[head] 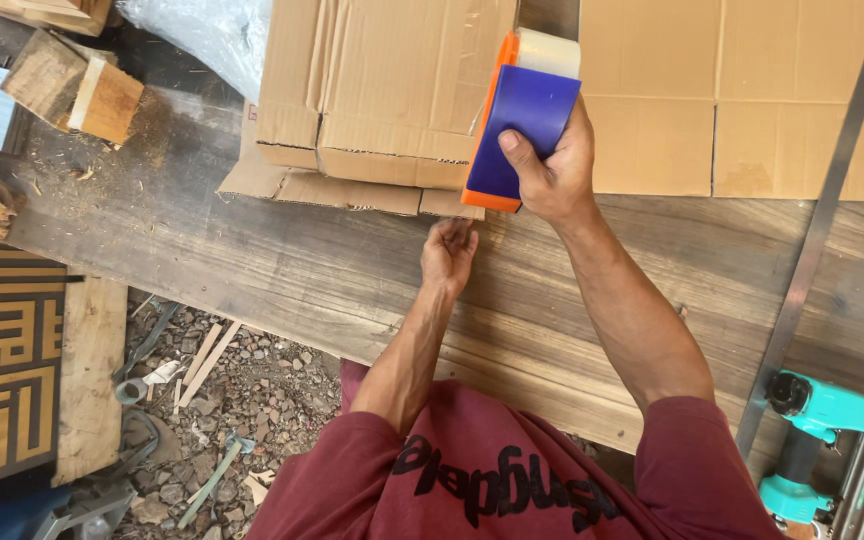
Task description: The person cuts sections of cardboard using a utility knife, folds them to create a custom-fit box around a bubble-wrapped item, and secures the package with blue packing tape using a tape dispenser.
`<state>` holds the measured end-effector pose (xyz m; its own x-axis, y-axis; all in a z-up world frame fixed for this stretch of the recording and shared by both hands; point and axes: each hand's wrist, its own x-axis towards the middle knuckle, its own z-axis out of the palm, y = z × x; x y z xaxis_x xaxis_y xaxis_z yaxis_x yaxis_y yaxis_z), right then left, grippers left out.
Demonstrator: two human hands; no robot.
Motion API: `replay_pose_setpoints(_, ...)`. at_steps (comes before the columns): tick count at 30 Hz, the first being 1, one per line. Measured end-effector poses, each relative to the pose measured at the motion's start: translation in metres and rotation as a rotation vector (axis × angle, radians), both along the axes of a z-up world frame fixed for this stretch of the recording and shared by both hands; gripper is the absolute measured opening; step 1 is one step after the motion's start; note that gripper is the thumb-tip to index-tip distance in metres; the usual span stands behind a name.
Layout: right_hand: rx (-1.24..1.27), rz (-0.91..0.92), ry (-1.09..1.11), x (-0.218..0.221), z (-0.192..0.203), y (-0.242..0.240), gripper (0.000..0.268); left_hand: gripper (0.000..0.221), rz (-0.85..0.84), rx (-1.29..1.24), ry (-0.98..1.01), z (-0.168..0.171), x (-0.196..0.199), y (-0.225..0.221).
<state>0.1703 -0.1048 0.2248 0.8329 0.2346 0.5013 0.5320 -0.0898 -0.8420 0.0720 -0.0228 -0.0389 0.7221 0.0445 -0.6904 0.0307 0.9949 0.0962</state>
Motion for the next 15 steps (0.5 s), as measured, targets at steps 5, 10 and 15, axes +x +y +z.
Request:
replay_pose_setpoints(5, -0.045, 0.055, 0.002, -0.002, 0.008, -0.001, 0.046, 0.02, -0.034, 0.316, -0.142, -0.015, 0.014, 0.0)
replay_pose_setpoints(10, -0.046, 0.062, -0.004, 0.008, 0.008, -0.003, 0.045, 0.007, -0.05, 0.401, -0.176, 0.017, 0.05, 0.013)
replay_pose_setpoints(15, 0.025, 0.062, -0.005, 0.028, 0.012, -0.001, 0.045, 0.015, -0.016, 0.284, -0.135, 0.017, 0.066, 0.009)
